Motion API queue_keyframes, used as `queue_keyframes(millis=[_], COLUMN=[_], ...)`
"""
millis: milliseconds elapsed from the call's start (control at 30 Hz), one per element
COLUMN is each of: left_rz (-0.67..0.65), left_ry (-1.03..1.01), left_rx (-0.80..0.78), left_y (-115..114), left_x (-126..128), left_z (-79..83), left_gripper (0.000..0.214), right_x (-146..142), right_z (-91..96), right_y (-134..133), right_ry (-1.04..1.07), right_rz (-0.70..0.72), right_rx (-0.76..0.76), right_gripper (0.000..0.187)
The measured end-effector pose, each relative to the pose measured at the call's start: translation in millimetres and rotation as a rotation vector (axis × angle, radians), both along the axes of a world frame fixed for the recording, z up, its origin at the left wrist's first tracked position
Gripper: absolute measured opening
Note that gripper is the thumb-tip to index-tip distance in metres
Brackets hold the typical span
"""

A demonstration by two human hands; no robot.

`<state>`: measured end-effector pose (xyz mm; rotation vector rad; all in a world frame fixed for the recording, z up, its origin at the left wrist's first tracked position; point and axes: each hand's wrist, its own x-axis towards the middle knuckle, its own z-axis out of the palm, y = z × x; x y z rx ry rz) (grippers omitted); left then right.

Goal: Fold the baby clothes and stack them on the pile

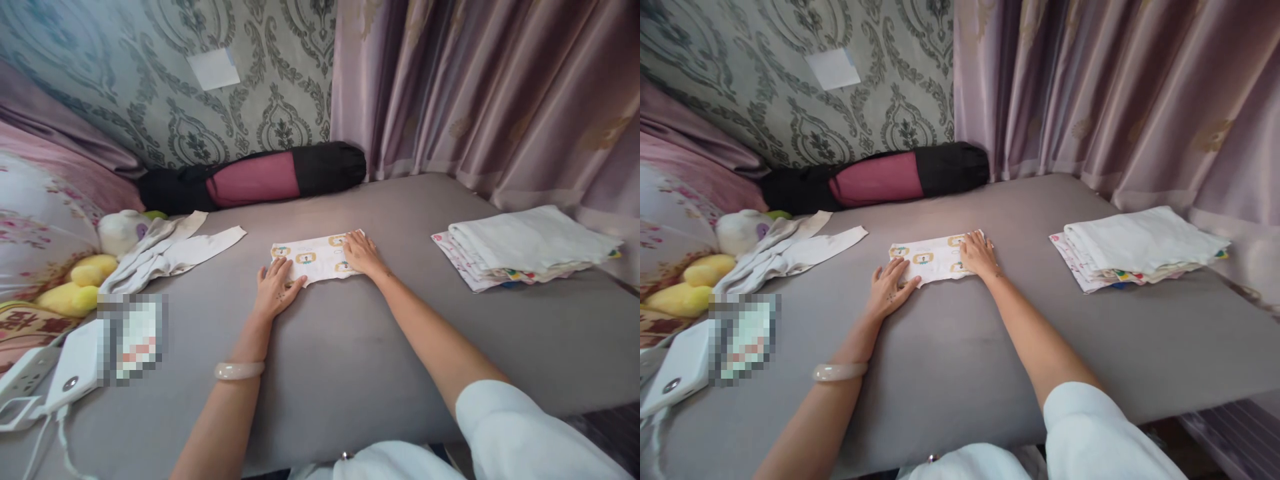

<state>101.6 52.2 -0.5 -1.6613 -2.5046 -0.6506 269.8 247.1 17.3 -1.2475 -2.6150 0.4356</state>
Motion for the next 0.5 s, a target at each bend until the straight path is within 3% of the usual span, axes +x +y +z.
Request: queue_keyframes(millis=[100,233,300,500], left_rz=[0.113,0.446,0.542,0.59], left_ry=[-0.093,-0.171,-0.192,-0.306], left_rx=[0.101,0.127,0.095,0.003], left_y=[0.9,2.7,5.3,22.6], left_x=[-6.6,-25.0,-34.7,-46.0], left_z=[0.9,-1.3,-2.9,3.6], left_gripper=[0.047,0.042,0.039,0.031], right_x=[10.3,32.3,39.8,34.4], right_z=[11.8,19.2,18.1,17.2], right_y=[15.5,39.7,46.2,42.6], right_ry=[0.118,-0.03,-0.097,-0.154], right_rz=[-0.136,-0.33,-0.332,-0.268], right_rx=[-0.087,-0.206,-0.239,-0.25], right_gripper=[0.049,0.043,0.037,0.037])
